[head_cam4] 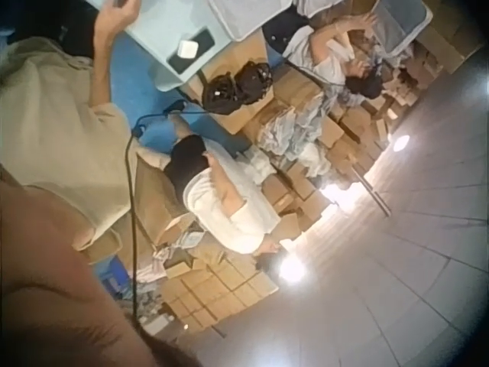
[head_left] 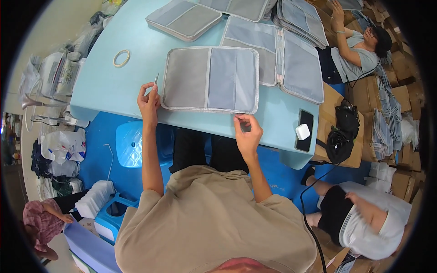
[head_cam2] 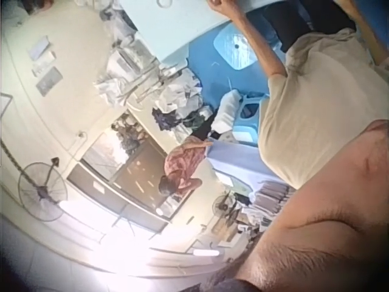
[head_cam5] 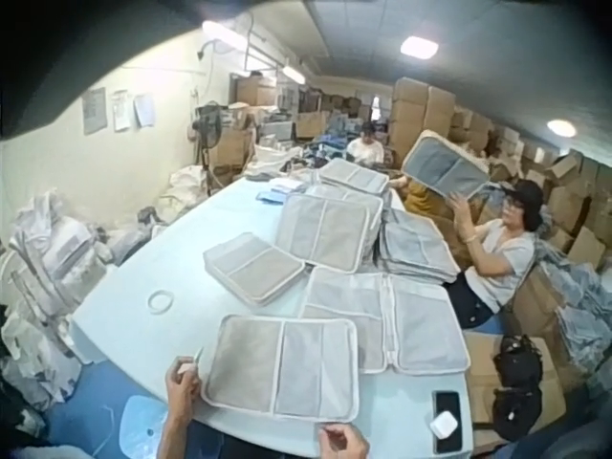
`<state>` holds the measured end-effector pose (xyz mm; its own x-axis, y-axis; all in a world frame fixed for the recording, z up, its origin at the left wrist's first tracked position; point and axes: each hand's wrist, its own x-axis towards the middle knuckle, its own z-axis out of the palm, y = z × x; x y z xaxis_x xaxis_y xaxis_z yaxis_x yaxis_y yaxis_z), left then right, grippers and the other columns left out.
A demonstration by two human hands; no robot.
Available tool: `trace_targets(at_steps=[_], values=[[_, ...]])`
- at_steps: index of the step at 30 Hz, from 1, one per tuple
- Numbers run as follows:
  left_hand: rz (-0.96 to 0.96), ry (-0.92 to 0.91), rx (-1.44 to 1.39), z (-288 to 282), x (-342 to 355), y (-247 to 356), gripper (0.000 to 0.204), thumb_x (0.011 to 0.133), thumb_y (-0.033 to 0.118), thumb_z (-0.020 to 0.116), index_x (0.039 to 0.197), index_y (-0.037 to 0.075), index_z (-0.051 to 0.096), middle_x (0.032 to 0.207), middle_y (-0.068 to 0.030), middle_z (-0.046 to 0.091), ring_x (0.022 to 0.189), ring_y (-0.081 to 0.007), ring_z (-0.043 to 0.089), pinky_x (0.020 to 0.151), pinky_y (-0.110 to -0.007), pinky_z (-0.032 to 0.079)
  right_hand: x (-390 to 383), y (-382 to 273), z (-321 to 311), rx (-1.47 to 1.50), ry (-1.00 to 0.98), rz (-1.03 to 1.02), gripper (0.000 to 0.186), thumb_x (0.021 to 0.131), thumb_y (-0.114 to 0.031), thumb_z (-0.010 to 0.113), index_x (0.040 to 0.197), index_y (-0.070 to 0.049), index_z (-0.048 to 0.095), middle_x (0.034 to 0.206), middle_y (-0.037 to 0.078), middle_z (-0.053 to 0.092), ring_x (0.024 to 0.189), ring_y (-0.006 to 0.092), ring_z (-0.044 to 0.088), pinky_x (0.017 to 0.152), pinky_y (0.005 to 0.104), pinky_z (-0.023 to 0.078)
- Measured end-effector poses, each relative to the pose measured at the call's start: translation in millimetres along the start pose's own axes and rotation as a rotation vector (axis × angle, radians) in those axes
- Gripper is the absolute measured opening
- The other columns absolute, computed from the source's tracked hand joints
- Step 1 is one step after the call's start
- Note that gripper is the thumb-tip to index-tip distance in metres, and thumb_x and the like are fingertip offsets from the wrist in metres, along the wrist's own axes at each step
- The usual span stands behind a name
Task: Trimming excess threads from grey pouches using a pair of small snips.
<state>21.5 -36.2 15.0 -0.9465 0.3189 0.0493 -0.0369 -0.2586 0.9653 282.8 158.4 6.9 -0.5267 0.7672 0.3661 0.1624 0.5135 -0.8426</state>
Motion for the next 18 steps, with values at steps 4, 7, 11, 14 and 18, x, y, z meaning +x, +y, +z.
trace_targets(at_steps=[4,7,11,14,18], values=[[0.003,0.004,0.011,2.1,-0.1,1.4,0.024,0.101,0.026,0.071,0.112,0.007,0.062,0.06,0.0082,0.039,0.052,-0.0034,0.03,0.048,-0.024,0.02,-0.4,-6.5,9.3,-0.031,0.096,-0.069,0.013,0.085,-0.005,0.081,0.091,-0.004,0.069,0.083,0.007,0.072,0.072,0.0211,0.069,0.062,0.0348,0.05],[0.004,-0.003,0.017,-0.7,0.3,-0.4,0.024,0.101,0.027,0.071,0.111,0.008,0.061,0.059,0.008,0.038,0.051,-0.004,0.029,0.048,-0.025,0.02,2.3,-8.0,13.3,-0.09,0.142,-0.11,0.014,0.083,-0.005,0.082,0.09,-0.005,0.069,0.081,0.006,0.072,0.069,0.021,0.068,0.06,0.0346,0.051],[0.139,0.027,0.134,8.6,-9.3,2.6,0.021,0.098,0.019,0.074,0.112,0.007,0.064,0.062,0.0068,0.048,0.054,-0.0023,0.035,0.049,-0.023,0.023,1.5,-5.4,16.4,-0.138,0.132,-0.062,0.015,0.082,-0.004,0.083,0.086,-0.006,0.069,0.08,0.006,0.072,0.068,0.0213,0.067,0.061,0.0342,0.053],[0.31,-0.063,0.456,31.7,-41.5,21.9,0.016,0.092,0.013,0.08,0.103,0.006,0.072,0.066,0.0047,0.058,0.058,-0.0031,0.045,0.053,-0.021,0.034,-1.6,2.5,14.0,-0.033,0.123,-0.083,0.015,0.081,-0.003,0.082,0.083,-0.005,0.068,0.081,0.006,0.072,0.07,0.0219,0.067,0.063,0.0343,0.053],[0.53,-0.417,0.804,89.8,-73.6,46.8,0.025,0.084,0.024,0.085,0.1,0.007,0.076,0.067,-0.0063,0.066,0.057,-0.0174,0.06,0.057,-0.031,0.049,-3.9,1.6,4.6,0.075,0.073,-0.121,0.015,0.081,-0.001,0.082,0.081,-0.004,0.067,0.083,0.007,0.073,0.074,0.023,0.069,0.065,0.0342,0.053]])
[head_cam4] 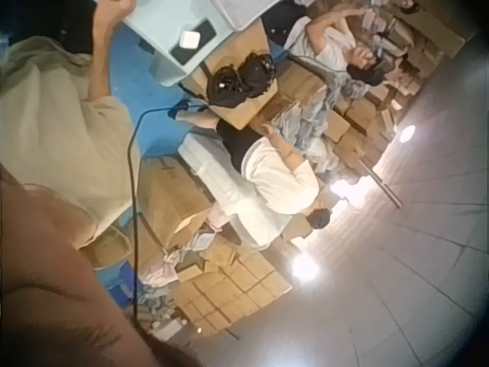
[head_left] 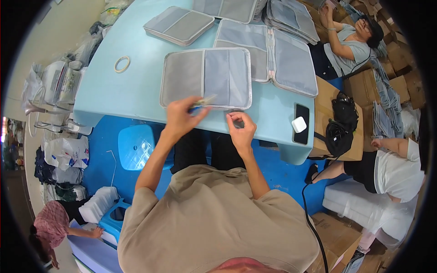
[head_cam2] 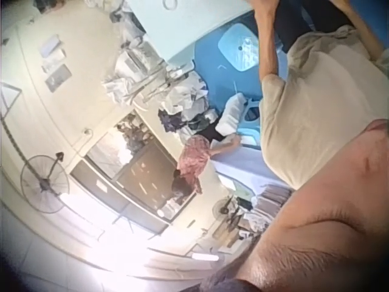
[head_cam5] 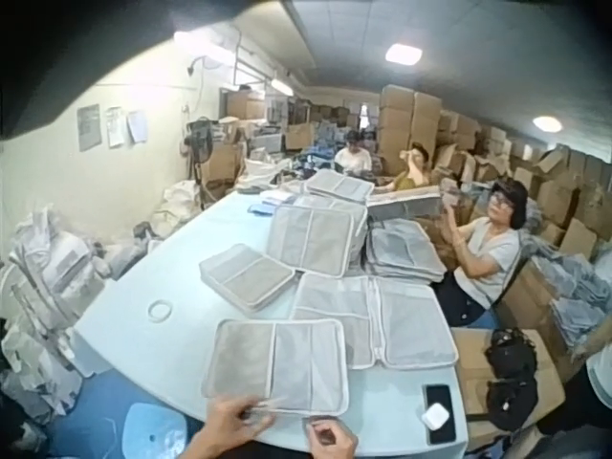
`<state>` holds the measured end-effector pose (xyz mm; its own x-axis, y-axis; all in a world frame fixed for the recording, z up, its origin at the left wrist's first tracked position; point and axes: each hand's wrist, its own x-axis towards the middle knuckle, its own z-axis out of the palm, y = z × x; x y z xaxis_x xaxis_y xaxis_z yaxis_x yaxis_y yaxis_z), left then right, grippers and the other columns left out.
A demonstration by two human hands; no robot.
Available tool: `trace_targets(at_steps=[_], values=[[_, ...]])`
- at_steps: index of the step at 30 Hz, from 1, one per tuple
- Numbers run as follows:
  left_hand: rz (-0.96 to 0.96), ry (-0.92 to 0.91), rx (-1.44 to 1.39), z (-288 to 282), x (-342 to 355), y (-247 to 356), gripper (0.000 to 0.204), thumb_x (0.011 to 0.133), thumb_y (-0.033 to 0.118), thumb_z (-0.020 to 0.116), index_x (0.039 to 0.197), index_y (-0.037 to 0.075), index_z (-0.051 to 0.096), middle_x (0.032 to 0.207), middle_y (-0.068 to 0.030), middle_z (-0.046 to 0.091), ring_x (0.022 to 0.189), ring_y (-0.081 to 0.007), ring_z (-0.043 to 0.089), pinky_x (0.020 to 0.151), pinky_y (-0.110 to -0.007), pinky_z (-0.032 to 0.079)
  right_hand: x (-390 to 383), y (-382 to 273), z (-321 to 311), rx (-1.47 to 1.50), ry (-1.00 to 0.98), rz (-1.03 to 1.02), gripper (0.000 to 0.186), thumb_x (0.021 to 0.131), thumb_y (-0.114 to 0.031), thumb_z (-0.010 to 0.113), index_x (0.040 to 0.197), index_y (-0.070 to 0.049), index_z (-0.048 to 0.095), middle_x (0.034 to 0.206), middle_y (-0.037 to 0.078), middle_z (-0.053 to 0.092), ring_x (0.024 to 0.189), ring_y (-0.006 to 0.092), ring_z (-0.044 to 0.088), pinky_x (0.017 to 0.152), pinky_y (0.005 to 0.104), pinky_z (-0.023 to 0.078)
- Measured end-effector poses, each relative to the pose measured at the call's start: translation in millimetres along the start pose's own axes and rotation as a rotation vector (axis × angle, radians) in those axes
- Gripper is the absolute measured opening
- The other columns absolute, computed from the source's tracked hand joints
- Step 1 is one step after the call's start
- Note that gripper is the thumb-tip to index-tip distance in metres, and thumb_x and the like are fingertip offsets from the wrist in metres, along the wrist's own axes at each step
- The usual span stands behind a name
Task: Trimming excess threads from grey pouches using a pair of small snips.
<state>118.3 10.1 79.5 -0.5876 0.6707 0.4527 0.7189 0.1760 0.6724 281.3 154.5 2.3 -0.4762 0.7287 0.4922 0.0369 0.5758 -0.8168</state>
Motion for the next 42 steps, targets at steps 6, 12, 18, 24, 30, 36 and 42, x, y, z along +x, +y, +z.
trace_targets(at_steps=[6,12,18,24,30,36,42], values=[[0.284,-0.151,0.229,47.1,22.1,-26.3,0.026,0.08,0.025,0.086,0.098,0.007,0.079,0.075,-0.0127,0.073,0.064,-0.0314,0.068,0.058,-0.038,0.053,-28.9,-13.4,-26.7,0.045,0.034,-0.028,0.015,0.083,0.002,0.081,0.082,-0.002,0.066,0.087,0.009,0.075,0.078,0.0237,0.071,0.07,0.0335,0.055],[0.064,-0.3,0.004,24.8,29.2,0.7,0.026,0.082,0.026,0.086,0.094,0.004,0.079,0.073,-0.0182,0.071,0.064,-0.0317,0.067,0.063,-0.039,0.054,-42.9,-33.6,-40.3,0.07,0.096,-0.05,0.016,0.084,0.004,0.079,0.087,-0.002,0.065,0.09,0.01,0.074,0.079,0.0209,0.068,0.071,0.0309,0.052],[-0.109,-0.462,-0.19,-16.6,31.2,42.6,0.024,0.083,0.021,0.086,0.085,0.0,0.074,0.056,-0.0058,0.046,0.056,-0.0128,0.038,0.053,-0.034,0.035,-17.0,-66.1,-33.2,0.045,0.234,-0.157,0.017,0.081,0.004,0.08,0.088,-0.004,0.066,0.089,0.007,0.068,0.084,0.0258,0.064,0.071,0.0355,0.051],[-0.225,-0.633,-0.206,-22.8,-3.6,26.7,0.023,0.081,0.021,0.086,0.081,0.001,0.073,0.057,-0.0018,0.042,0.056,-0.0114,0.034,0.052,-0.034,0.031,-43.6,-53.0,-36.1,-0.053,0.007,-0.184,0.017,0.082,0.001,0.08,0.095,-0.005,0.072,0.071,0.005,0.06,0.066,0.0219,0.059,0.06,0.036,0.046],[-0.208,-0.409,0.043,-2.2,-47.7,14.0,0.029,0.079,0.028,0.088,0.084,0.002,0.075,0.062,-0.0126,0.062,0.055,-0.0138,0.055,0.056,-0.033,0.044,-90.1,-39.3,-12.2,0.025,-0.141,0.008,0.026,0.088,-0.004,0.077,0.114,-0.003,0.074,0.071,0.006,0.061,0.061,0.0203,0.06,0.059,0.0337,0.051],[-0.33,0.144,-0.282,2.1,-111.6,22.5,0.017,0.086,0.013,0.086,0.088,0.001,0.074,0.067,-0.0004,0.067,0.057,-0.0043,0.054,0.053,-0.022,0.038,-97.7,-28.2,1.3,-0.003,-0.164,-0.063,0.039,0.09,-0.003,0.074,0.129,-0.003,0.069,0.081,0.008,0.069,0.07,0.0222,0.067,0.065,0.0354,0.053],[-0.538,0.122,-0.484,29.0,-169.5,-13.2,0.014,0.089,0.013,0.082,0.09,0.004,0.072,0.062,0.0106,0.041,0.058,-0.0005,0.03,0.053,-0.023,0.02,-100.9,-20.4,13.6,0.04,-0.213,-0.008,0.041,0.09,0.001,0.074,0.13,-0.002,0.067,0.079,0.009,0.069,0.068,0.0194,0.068,0.067,0.0316,0.055]])
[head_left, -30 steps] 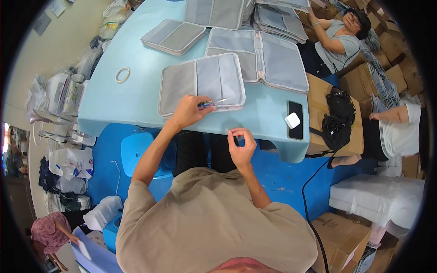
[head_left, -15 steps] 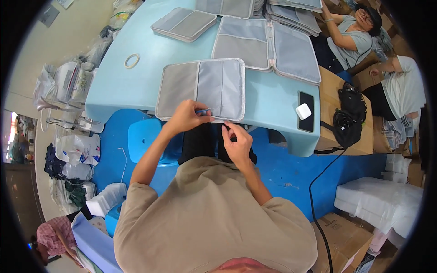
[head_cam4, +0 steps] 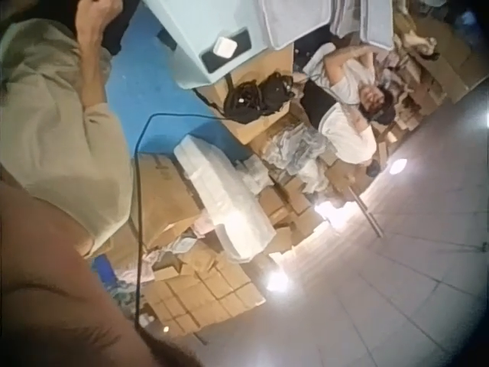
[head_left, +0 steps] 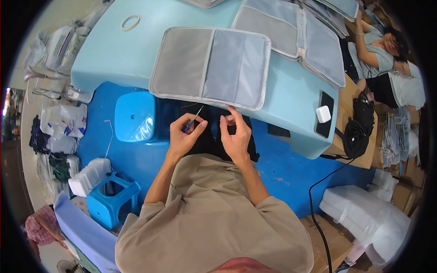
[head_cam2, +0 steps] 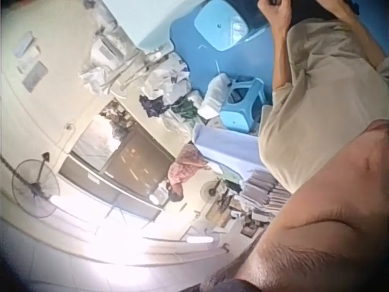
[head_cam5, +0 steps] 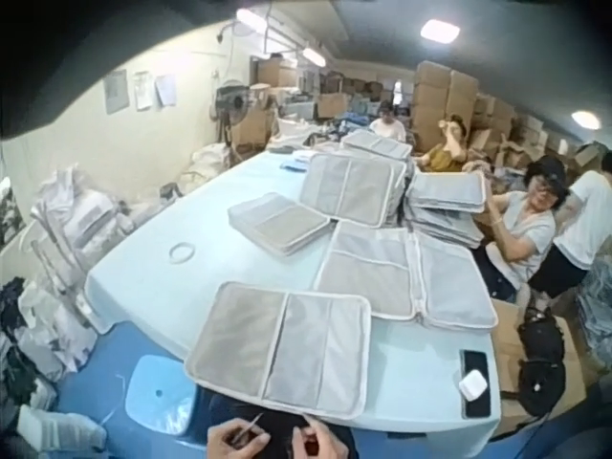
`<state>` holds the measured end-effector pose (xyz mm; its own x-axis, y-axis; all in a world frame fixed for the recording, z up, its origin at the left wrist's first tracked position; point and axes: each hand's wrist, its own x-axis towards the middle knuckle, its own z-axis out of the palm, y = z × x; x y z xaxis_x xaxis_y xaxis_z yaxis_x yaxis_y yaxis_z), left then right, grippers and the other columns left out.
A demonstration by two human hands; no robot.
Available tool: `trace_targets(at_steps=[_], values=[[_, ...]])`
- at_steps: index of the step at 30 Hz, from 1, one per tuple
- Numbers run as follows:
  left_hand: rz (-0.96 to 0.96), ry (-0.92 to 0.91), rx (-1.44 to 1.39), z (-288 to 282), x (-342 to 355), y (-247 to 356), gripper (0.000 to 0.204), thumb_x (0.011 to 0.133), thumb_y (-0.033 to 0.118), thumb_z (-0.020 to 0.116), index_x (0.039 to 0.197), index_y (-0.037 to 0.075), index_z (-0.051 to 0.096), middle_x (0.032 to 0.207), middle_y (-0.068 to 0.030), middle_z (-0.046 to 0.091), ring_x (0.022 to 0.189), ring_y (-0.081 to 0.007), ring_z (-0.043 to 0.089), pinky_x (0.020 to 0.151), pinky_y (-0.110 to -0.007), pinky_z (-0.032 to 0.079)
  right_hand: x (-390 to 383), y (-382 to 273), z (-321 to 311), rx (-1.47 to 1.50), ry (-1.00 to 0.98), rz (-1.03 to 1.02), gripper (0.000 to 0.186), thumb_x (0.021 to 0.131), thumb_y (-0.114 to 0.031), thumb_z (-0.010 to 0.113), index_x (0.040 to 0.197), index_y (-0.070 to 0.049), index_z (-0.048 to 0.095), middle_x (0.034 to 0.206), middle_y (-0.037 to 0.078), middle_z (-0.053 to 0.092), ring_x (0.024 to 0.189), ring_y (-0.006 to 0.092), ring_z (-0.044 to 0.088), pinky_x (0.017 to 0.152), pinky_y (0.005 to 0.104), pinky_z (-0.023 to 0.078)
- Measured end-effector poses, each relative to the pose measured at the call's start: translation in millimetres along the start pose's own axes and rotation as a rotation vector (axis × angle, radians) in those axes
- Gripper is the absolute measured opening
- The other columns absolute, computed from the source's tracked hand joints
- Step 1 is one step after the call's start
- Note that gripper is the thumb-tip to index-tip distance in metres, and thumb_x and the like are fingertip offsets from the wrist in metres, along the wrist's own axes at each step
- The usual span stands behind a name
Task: Trimming excess threads from grey pouches using a pair of small snips.
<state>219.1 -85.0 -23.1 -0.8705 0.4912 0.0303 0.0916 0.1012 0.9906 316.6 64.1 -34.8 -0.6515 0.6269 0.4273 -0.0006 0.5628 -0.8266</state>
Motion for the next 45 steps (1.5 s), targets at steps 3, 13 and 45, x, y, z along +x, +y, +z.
trace_targets(at_steps=[3,13,45], values=[[-0.055,-0.019,-0.026,-0.5,-3.4,-14.7,0.013,0.09,0.013,0.081,0.092,0.005,0.071,0.063,0.0112,0.037,0.059,-0.0009,0.029,0.054,-0.023,0.019,-3.0,0.9,2.3,0.131,0.042,0.069,0.029,0.091,0.003,0.074,0.119,0.001,0.068,0.077,0.008,0.067,0.067,0.0151,0.065,0.067,0.0283,0.054],[0.0,0.014,-0.241,31.1,5.8,-27.0,0.011,0.093,0.011,0.076,0.091,0.004,0.069,0.062,0.0116,0.036,0.058,-0.0006,0.028,0.054,-0.023,0.021,7.0,-6.3,-8.0,1.032,0.079,0.88,0.013,0.102,-0.013,0.064,0.107,-0.002,0.069,0.081,0.002,0.067,0.073,0.0124,0.065,0.067,0.0283,0.056],[-0.117,-0.124,-0.163,16.2,-6.1,-31.5,0.011,0.088,0.006,0.079,0.093,0.003,0.069,0.063,0.0103,0.037,0.057,-0.0013,0.03,0.055,-0.023,0.021,46.0,2.7,-3.9,2.007,0.126,1.437,0.008,0.1,-0.009,0.065,0.094,-0.004,0.063,0.055,-0.01,0.048,0.051,0.0055,0.038,0.051,0.0216,0.034]])
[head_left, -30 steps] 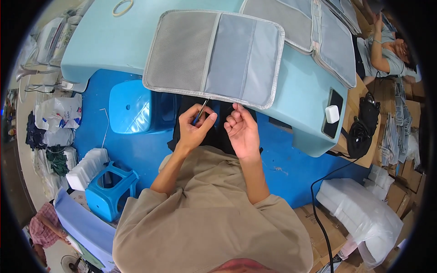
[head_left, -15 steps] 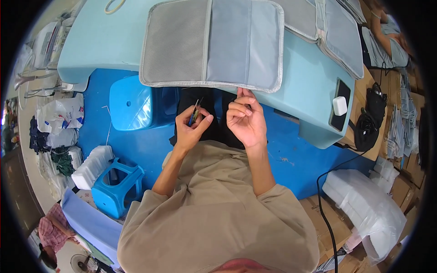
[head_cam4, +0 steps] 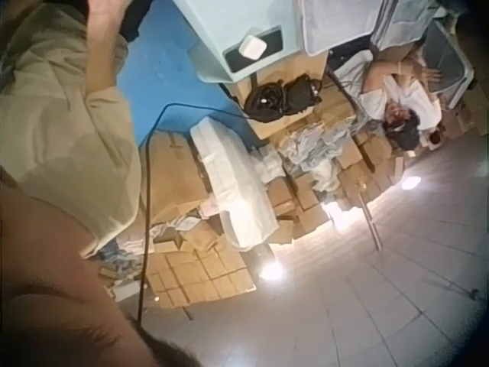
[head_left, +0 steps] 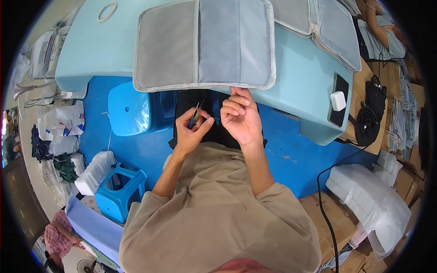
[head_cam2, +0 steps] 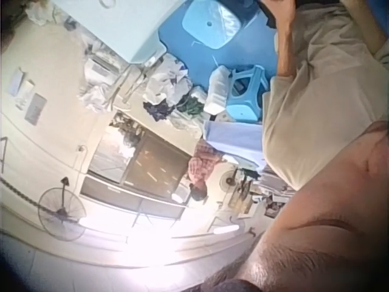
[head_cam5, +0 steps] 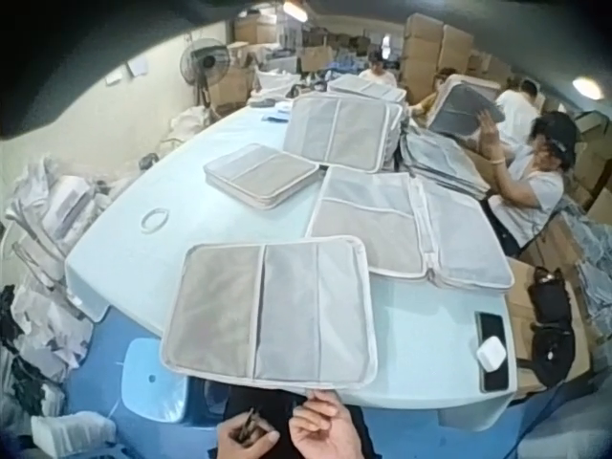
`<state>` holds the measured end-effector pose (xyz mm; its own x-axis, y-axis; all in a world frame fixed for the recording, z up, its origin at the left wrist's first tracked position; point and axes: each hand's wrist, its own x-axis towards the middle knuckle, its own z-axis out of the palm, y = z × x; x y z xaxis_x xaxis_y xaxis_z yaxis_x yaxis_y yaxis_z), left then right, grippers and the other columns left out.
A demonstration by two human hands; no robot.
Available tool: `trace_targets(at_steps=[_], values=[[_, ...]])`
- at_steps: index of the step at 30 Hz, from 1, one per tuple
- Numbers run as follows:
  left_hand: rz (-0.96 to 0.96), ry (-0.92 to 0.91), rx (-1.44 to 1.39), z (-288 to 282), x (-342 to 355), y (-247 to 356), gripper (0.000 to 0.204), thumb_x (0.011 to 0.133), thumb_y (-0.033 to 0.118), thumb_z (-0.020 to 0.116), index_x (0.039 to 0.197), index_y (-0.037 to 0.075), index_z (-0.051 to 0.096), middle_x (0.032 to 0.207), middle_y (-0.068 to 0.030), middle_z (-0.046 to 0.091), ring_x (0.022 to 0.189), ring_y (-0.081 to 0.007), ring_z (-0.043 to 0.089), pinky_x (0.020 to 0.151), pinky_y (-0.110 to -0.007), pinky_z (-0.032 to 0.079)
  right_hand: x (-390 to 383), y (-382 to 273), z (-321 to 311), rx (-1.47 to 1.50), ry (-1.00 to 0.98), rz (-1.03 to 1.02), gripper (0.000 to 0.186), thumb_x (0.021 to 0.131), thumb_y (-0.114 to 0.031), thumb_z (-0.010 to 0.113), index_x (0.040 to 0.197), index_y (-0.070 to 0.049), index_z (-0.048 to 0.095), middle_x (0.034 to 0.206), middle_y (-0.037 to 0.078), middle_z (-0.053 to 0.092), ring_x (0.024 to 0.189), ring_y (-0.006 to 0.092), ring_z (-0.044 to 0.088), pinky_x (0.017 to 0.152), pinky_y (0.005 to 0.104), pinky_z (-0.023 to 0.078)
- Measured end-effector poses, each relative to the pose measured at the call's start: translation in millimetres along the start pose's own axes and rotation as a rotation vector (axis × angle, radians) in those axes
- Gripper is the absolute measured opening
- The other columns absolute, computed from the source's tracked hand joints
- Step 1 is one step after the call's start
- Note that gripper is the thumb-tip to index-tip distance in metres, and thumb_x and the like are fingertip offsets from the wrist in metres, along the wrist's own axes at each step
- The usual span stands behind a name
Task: Trimming excess threads from grey pouches using a pair of small snips.
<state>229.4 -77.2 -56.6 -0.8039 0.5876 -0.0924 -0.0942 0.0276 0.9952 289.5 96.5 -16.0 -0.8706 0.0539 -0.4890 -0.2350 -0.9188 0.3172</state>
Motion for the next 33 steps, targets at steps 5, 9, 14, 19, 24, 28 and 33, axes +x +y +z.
trace_targets(at_steps=[5,9,14,19,24,28,33], values=[[0.012,0.014,0.003,1.7,-2.4,-4.2,0.012,0.088,0.008,0.08,0.092,0.004,0.069,0.059,0.0107,0.033,0.055,-0.001,0.026,0.053,-0.024,0.02,-0.2,-2.9,-4.5,-0.025,-0.058,0.03,0.015,0.102,-0.012,0.061,0.091,-0.002,0.066,0.056,-0.007,0.05,0.052,0.0081,0.04,0.054,0.0241,0.036],[-0.001,0.013,0.003,-0.2,-2.8,-2.3,0.011,0.088,0.004,0.079,0.093,0.002,0.069,0.063,0.01,0.04,0.057,-0.001,0.03,0.055,-0.022,0.022,-1.3,-3.2,-8.5,-0.048,-0.061,0.017,0.016,0.102,-0.012,0.06,0.09,-0.002,0.064,0.057,-0.007,0.05,0.052,0.0083,0.04,0.054,0.0242,0.036],[0.025,0.041,0.029,-2.0,2.8,8.1,0.011,0.089,0.004,0.079,0.091,0.003,0.068,0.064,0.0102,0.042,0.057,-0.0007,0.031,0.054,-0.022,0.022,-0.7,-3.2,-11.0,-0.083,-0.109,0.021,0.014,0.102,-0.012,0.061,0.094,-0.002,0.065,0.059,-0.007,0.051,0.053,0.0081,0.04,0.054,0.0243,0.037],[0.139,0.16,0.051,5.3,12.5,26.6,0.01,0.089,0.003,0.078,0.087,0.004,0.068,0.06,0.0096,0.036,0.056,-0.0011,0.028,0.052,-0.023,0.02,-5.4,0.0,-6.3,-0.138,-0.058,-0.012,0.014,0.103,-0.016,0.064,0.104,-0.002,0.068,0.059,-0.009,0.053,0.052,0.0065,0.041,0.053,0.0232,0.036],[0.267,0.206,0.028,3.9,22.9,48.2,0.012,0.09,0.003,0.077,0.085,0.003,0.066,0.061,0.0097,0.038,0.056,-0.0009,0.028,0.053,-0.023,0.021,-3.5,-0.4,-3.3,-0.078,-0.119,0.041,0.021,0.105,-0.018,0.061,0.112,0.0,0.071,0.065,-0.008,0.062,0.052,0.0069,0.042,0.053,0.0232,0.037],[0.271,0.214,0.006,1.8,18.5,47.0,0.013,0.09,0.004,0.077,0.084,0.002,0.066,0.062,0.0097,0.041,0.057,-0.0005,0.03,0.052,-0.022,0.022,0.2,1.3,-5.7,0.038,-0.104,0.034,0.019,0.104,-0.014,0.061,0.108,0.001,0.071,0.064,-0.008,0.063,0.052,0.0067,0.041,0.053,0.023,0.037],[0.206,0.158,0.05,-5.4,7.1,35.9,0.013,0.09,0.002,0.076,0.083,0.003,0.065,0.062,0.009,0.042,0.056,-0.0006,0.031,0.052,-0.023,0.022,3.1,0.8,-3.1,0.081,-0.091,0.05,0.013,0.101,-0.011,0.064,0.102,0.0,0.07,0.055,-0.008,0.054,0.05,0.0067,0.04,0.052,0.0227,0.036]])
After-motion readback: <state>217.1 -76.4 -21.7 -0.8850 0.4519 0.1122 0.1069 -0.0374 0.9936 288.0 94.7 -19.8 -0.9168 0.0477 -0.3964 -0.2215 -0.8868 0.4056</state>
